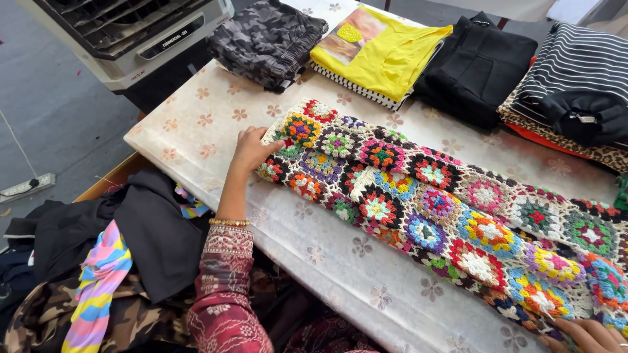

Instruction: The person folds a colorful patterned sleeveless top on a table, smoothing it out and folding it into a compact square. They then pick up a multicolored crocheted blanket, spread it out, and fold it into a smaller rectangle.

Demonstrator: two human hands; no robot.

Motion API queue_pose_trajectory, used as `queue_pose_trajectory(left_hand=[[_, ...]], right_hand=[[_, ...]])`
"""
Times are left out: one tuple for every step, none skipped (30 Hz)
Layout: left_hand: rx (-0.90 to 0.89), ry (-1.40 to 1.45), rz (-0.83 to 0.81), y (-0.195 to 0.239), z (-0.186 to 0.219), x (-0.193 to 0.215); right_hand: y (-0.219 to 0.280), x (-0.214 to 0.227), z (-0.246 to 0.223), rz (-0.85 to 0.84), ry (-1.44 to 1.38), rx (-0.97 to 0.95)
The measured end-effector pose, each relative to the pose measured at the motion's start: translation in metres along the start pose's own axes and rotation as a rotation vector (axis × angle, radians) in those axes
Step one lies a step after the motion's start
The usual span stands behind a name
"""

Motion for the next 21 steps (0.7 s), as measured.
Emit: queue_pose_trajectory(left_hand=[[-0.18,-0.278,0.118,-0.006,0.004,0.005],[-0.363,-0.559,0.23,-0.01,0.009,0.006],[-0.363,-0.559,0.233,-0.002,0.02,0.008],[-0.214,-0.288,0.123,0.001,0.02,0.008],[-0.067,-0.02,0.008,0.006,0.021,0.004],[-0.068,-0.019,0.008,0.006,0.021,0.005],[-0.069,0.074,-0.027,0.006,0.021,0.003],[-0.068,0.166,-0.062,0.006,0.02,0.001],[-0.066,0.166,-0.063,0.009,0.021,0.002],[-0.075,0.271,-0.107,0.012,0.024,0.001],[-0.083,0.376,-0.151,0.014,0.028,0.0],[-0.083,0.376,-0.151,0.016,0.029,0.003],[-0.105,0.311,-0.19,0.018,0.032,0.004],[-0.127,0.246,-0.229,0.02,0.034,0.005],[-0.126,0.245,-0.23,0.02,0.033,0.007],[-0.127,0.173,-0.215,0.019,0.03,0.01],[-0.128,0.101,-0.201,0.019,0.028,0.013],[-0.126,0.101,-0.2,0.015,0.019,0.013],[-0.115,0.166,-0.16,0.01,0.01,0.017],[-0.106,0.229,-0.12,0.005,0.001,0.022],[-0.106,0.227,-0.119,0.008,0.002,0.022]], right_hand=[[-0.002,0.001,0.0,-0.03,0.026,-0.026],[-0.004,0.002,0.0,-0.059,0.052,-0.051],[-0.004,0.005,-0.001,-0.057,0.053,-0.05],[-0.005,0.007,-0.004,-0.061,0.053,-0.035],[-0.007,0.008,-0.006,-0.065,0.053,-0.02],[-0.006,0.008,-0.006,-0.064,0.054,-0.021],[-0.006,0.01,-0.007,-0.046,0.044,-0.019],[-0.005,0.011,-0.007,-0.03,0.033,-0.015],[-0.004,0.01,-0.007,-0.032,0.033,-0.015],[-0.004,0.009,-0.007,-0.028,0.034,-0.019],[-0.004,0.008,-0.006,-0.023,0.034,-0.024],[-0.005,0.011,-0.008,-0.024,0.035,-0.024],[-0.005,0.012,-0.009,-0.036,0.026,-0.037],[-0.005,0.014,-0.01,-0.048,0.015,-0.05],[-0.006,0.014,-0.01,-0.049,0.015,-0.051],[-0.006,0.013,-0.01,-0.064,0.0,-0.067],[-0.005,0.011,-0.009,-0.079,-0.016,-0.082],[-0.006,0.014,-0.01,-0.08,-0.016,-0.081],[-0.006,0.016,-0.009,-0.081,-0.058,-0.095],[-0.007,0.018,-0.009,-0.081,-0.102,-0.11],[-0.007,0.016,-0.009,-0.08,-0.104,-0.109]])
Point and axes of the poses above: each hand's wrist, its own y-axis away from the middle knuckle, its own x-axis out of the back of the hand, z = x × y, the point moved 7 cm from there along -y, towards the middle knuckle, and after that the axes turned 1 degree about z, right-handed, at the moved point
